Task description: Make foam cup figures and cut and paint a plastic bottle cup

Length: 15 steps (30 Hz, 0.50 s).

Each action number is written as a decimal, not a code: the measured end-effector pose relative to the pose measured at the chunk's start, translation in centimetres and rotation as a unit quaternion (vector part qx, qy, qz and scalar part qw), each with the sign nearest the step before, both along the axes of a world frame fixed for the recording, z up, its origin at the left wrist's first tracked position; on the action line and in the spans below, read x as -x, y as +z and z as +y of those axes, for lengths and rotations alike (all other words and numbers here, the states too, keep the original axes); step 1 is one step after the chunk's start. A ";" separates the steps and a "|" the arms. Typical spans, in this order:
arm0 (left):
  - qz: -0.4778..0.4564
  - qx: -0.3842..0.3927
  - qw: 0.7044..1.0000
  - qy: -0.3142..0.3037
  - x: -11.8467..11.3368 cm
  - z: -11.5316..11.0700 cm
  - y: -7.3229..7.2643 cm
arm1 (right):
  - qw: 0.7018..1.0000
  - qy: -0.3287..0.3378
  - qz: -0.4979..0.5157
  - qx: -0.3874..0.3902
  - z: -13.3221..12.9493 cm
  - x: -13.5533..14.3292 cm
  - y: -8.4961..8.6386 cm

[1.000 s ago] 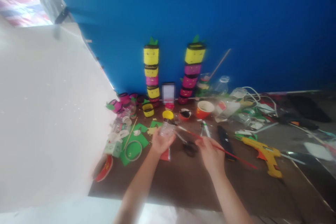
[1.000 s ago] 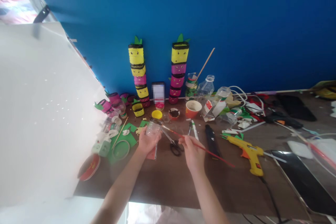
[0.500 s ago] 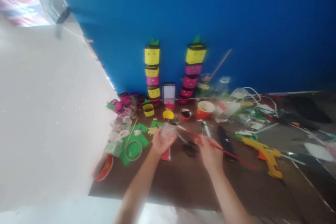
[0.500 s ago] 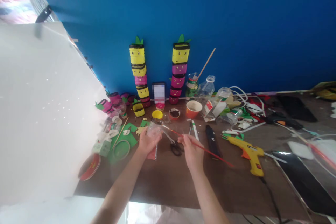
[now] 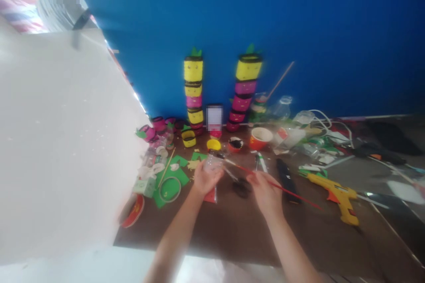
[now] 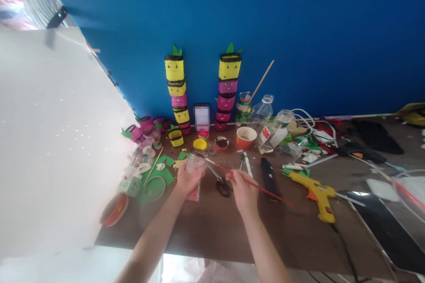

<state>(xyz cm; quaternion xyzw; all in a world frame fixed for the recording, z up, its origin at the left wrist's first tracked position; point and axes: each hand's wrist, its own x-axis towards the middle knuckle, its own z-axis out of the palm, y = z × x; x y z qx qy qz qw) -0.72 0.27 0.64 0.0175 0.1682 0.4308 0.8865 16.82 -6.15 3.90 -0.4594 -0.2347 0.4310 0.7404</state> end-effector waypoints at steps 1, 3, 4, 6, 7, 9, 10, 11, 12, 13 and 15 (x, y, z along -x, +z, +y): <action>0.001 0.001 1.000 0.000 0.0 0.0 0.0 | 1.000 0.001 -0.002 0.002 0.1 0.1 0.0; 0.006 0.004 1.000 0.001 0.0 0.0 0.0 | 1.000 0.000 -0.005 0.006 0.1 0.1 -0.1; 0.008 0.005 1.000 0.002 0.0 0.0 0.0 | 1.000 -0.001 -0.006 0.007 0.2 0.1 -0.2; 0.009 0.005 1.000 0.001 -0.1 0.1 -0.1 | 1.000 -0.003 -0.005 0.006 0.2 0.0 -0.4; 0.009 0.004 1.000 0.001 -0.1 0.1 -0.1 | 1.000 -0.004 -0.004 0.006 0.2 0.0 -0.5; 0.004 0.002 1.000 0.000 0.0 0.1 -0.1 | 1.000 -0.006 -0.001 0.004 0.2 -0.1 -0.7; 0.001 0.001 1.000 -0.002 0.0 0.1 0.0 | 1.000 -0.008 0.001 0.004 0.2 -0.1 -0.7; -0.001 0.001 1.000 -0.005 0.0 0.1 0.0 | 1.000 -0.009 0.003 0.003 0.1 -0.2 -0.8; -0.003 0.001 1.000 -0.006 0.0 0.1 0.0 | 1.000 -0.010 0.004 0.002 0.1 -0.2 -0.8; -0.004 0.002 1.000 -0.006 0.0 0.0 0.1 | 1.000 -0.011 0.005 0.002 0.1 -0.3 -0.9; 0.000 0.003 1.000 -0.004 0.0 0.0 0.1 | 1.000 -0.014 0.007 0.001 0.1 -0.3 -0.9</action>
